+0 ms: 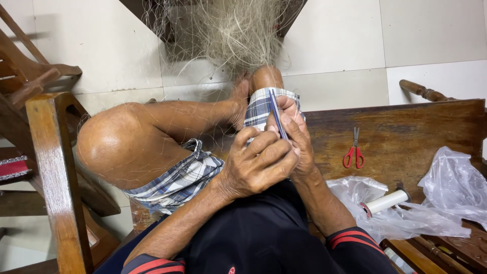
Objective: Repair a fine-mesh fishing net using a blue shuttle and white thread.
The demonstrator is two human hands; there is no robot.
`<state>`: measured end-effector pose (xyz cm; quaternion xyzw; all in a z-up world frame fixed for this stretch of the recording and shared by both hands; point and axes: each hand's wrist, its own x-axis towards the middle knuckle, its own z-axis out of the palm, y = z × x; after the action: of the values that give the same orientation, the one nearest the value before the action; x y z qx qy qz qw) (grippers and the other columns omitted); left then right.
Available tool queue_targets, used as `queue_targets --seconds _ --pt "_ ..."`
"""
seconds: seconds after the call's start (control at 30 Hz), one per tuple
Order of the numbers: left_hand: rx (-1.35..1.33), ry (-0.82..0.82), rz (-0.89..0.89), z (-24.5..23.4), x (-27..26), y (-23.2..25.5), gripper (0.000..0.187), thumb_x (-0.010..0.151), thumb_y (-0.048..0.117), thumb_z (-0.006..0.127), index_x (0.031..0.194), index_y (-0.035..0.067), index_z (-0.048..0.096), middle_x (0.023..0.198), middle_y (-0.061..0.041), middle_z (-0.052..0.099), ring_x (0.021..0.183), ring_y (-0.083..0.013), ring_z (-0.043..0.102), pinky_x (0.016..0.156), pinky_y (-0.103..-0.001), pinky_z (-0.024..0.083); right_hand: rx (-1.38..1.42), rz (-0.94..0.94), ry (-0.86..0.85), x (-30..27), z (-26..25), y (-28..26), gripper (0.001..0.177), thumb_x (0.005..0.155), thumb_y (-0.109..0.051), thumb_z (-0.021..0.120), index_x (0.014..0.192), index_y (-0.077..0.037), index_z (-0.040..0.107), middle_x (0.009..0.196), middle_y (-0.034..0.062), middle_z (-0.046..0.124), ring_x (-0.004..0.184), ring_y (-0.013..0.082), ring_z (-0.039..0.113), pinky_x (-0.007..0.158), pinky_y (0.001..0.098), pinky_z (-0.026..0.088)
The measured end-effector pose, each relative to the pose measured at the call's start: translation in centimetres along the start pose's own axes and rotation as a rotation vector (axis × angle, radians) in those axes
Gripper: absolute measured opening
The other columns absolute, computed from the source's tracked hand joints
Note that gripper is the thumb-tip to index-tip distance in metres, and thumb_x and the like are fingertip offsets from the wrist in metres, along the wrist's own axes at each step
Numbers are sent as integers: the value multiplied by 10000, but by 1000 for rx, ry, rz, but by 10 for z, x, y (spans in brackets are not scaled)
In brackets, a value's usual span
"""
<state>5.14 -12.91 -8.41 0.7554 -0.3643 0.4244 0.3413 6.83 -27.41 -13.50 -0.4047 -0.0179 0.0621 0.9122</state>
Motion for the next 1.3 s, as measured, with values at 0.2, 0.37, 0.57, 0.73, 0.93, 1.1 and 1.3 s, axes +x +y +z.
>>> queue_targets --seconds 0.2,0.37,0.57,0.73,0.93,1.1,1.3 --pt "-39 118 23 -2 -6 18 18 1123 198 859 1115 194 875 1092 -45 852 960 -253 759 897 -426 579 190 18 -120 2 -7 11 440 1286 -248 531 1642 -14 421 948 114 599 559 81 491 588 277 538" --pt "-128 173 -21 -3 -10 35 16 1097 191 886 1111 200 885 1097 -37 886 940 -253 760 834 -406 567 113 -23 -142 6 -12 12 399 1305 -227 466 1616 19 428 986 135 676 520 58 491 636 315 575" --pt "-239 -29 16 -42 16 45 34 1177 142 762 1170 175 768 1204 -30 887 986 -182 757 868 -364 519 157 37 -75 2 -1 0 398 1300 -322 604 1526 1 546 994 92 728 523 87 417 640 325 528" --pt "-268 -15 -10 -43 12 55 40 1170 153 775 1190 183 759 1186 -36 907 976 -197 803 880 -373 563 179 42 -118 1 -6 -1 397 1291 -303 641 1517 11 549 1027 101 759 542 79 452 667 330 531" --pt "-375 -18 -52 -41 8 56 47 1165 133 821 1186 139 779 1187 -80 910 982 -251 824 886 -401 590 177 64 -113 1 -8 -3 426 1280 -314 649 1498 44 572 975 92 761 545 74 465 658 332 487" --pt "-478 -31 -94 -44 0 60 42 1180 110 821 1214 106 798 1233 -112 879 999 -285 819 851 -433 602 170 86 -113 2 -14 -2 462 1271 -346 651 1475 63 583 938 99 751 533 82 453 662 353 469" --pt "-760 68 -394 -49 -4 69 136 1189 44 806 1300 23 731 1244 -140 840 1049 -354 848 959 -510 678 163 98 -129 3 -18 -2 390 1270 -314 670 1419 41 609 927 94 773 540 69 455 657 339 451"
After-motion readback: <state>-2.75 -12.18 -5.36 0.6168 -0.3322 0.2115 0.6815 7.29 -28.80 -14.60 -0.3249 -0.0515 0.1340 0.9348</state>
